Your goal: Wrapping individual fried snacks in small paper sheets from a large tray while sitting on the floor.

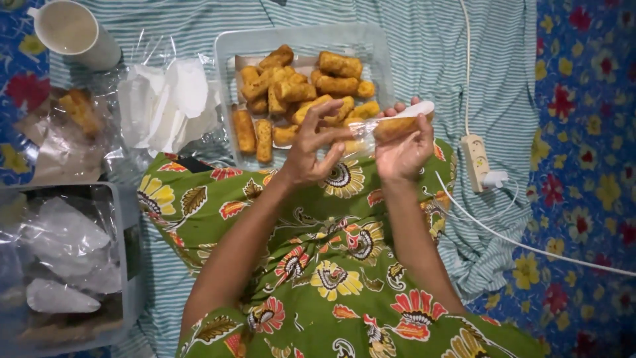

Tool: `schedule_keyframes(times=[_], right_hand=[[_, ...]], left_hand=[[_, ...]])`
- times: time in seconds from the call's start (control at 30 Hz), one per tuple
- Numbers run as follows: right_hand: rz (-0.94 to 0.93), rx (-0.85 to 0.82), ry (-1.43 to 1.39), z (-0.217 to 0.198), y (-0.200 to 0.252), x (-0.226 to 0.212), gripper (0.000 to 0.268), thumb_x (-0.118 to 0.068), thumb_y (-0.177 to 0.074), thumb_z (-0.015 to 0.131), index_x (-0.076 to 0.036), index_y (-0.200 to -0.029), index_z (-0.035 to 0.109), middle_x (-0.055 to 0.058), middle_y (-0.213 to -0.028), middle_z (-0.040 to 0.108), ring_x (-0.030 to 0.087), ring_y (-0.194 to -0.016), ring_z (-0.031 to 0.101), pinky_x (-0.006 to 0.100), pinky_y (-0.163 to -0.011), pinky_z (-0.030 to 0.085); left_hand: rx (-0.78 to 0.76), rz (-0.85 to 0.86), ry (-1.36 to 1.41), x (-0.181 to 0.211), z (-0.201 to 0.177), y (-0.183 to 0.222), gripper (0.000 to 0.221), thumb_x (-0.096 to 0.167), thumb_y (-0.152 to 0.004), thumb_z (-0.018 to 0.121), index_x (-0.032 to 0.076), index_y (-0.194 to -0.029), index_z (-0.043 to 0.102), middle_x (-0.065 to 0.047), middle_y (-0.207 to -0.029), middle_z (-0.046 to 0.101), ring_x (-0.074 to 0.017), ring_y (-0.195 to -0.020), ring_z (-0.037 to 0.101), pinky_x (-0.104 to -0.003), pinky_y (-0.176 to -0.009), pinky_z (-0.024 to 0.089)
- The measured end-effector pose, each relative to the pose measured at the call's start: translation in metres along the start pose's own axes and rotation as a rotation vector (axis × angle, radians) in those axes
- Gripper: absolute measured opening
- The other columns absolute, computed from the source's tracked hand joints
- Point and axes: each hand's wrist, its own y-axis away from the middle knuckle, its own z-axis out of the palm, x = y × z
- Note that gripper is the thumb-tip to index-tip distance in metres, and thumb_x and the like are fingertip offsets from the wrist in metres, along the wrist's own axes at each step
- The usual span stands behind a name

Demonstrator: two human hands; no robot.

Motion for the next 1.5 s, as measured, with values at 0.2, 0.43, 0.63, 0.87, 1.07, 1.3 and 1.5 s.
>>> schedule_keyframes(times=[0.2,0.43,0.63,0.87,1.07,1.3,1.5], right_hand=[[-0.073,-0.073,0.012,0.011,0.013,0.005,0.052,-0.029,-0.096,0.058,-0.011,-0.141,0.039,0.006,-0.114,0.054,0.02,-0.102,0.06,0.04,-0.102,0.054],[-0.131,-0.049,-0.017,0.02,0.02,0.002,0.047,-0.027,-0.094,0.062,-0.012,-0.135,0.043,0.005,-0.114,0.053,0.019,-0.102,0.058,0.04,-0.099,0.054],[-0.148,-0.059,-0.039,0.021,0.025,0.002,0.044,-0.027,-0.094,0.063,-0.012,-0.132,0.047,0.006,-0.115,0.053,0.019,-0.103,0.057,0.038,-0.099,0.052],[-0.149,-0.001,-0.055,0.023,0.031,0.004,0.045,-0.028,-0.093,0.064,-0.012,-0.132,0.049,0.007,-0.115,0.054,0.02,-0.104,0.057,0.039,-0.1,0.052],[-0.141,-0.014,-0.054,0.019,0.033,0.008,0.047,-0.025,-0.094,0.063,-0.011,-0.135,0.047,0.008,-0.117,0.053,0.021,-0.104,0.057,0.039,-0.1,0.052],[-0.124,0.025,-0.078,0.015,0.03,0.011,0.047,-0.022,-0.095,0.063,-0.011,-0.138,0.046,0.008,-0.118,0.054,0.022,-0.105,0.059,0.04,-0.099,0.055],[-0.165,-0.011,0.002,0.01,0.026,0.018,0.052,-0.024,-0.097,0.059,-0.013,-0.144,0.041,0.007,-0.122,0.051,0.02,-0.108,0.057,0.039,-0.103,0.054]], left_hand=[[0.05,0.001,-0.046,0.019,0.007,-0.004,0.028,0.02,-0.104,0.054,0.016,-0.123,0.073,-0.023,-0.156,0.037,-0.0404,-0.147,0.037,-0.051,-0.12,0.035],[0.031,-0.077,0.107,0.022,0.01,0.001,0.022,0.02,-0.1,0.066,0.025,-0.119,0.077,-0.017,-0.163,0.028,-0.0355,-0.151,0.034,-0.053,-0.122,0.035],[0.07,-0.061,0.119,0.023,0.011,0.003,0.03,0.023,-0.099,0.073,0.029,-0.128,0.074,-0.015,-0.162,0.032,-0.0341,-0.151,0.035,-0.051,-0.123,0.033],[0.027,-0.041,0.007,0.02,0.016,0.006,0.025,0.025,-0.101,0.065,0.021,-0.124,0.074,-0.022,-0.162,0.028,-0.0373,-0.153,0.029,-0.052,-0.125,0.029],[-0.022,-0.085,0.043,0.006,0.024,0.016,0.031,0.021,-0.1,0.063,0.019,-0.13,0.07,-0.022,-0.165,0.024,-0.0372,-0.154,0.026,-0.052,-0.126,0.026],[-0.015,-0.165,0.045,0.005,0.026,0.017,0.022,0.011,-0.095,0.066,0.01,-0.116,0.072,-0.02,-0.166,0.024,-0.0369,-0.154,0.028,-0.051,-0.126,0.028],[-0.079,-0.163,0.052,0.005,0.026,0.017,0.045,0.012,-0.098,0.062,0.017,-0.143,0.061,-0.018,-0.168,0.017,-0.0393,-0.156,0.022,-0.054,-0.128,0.022]])
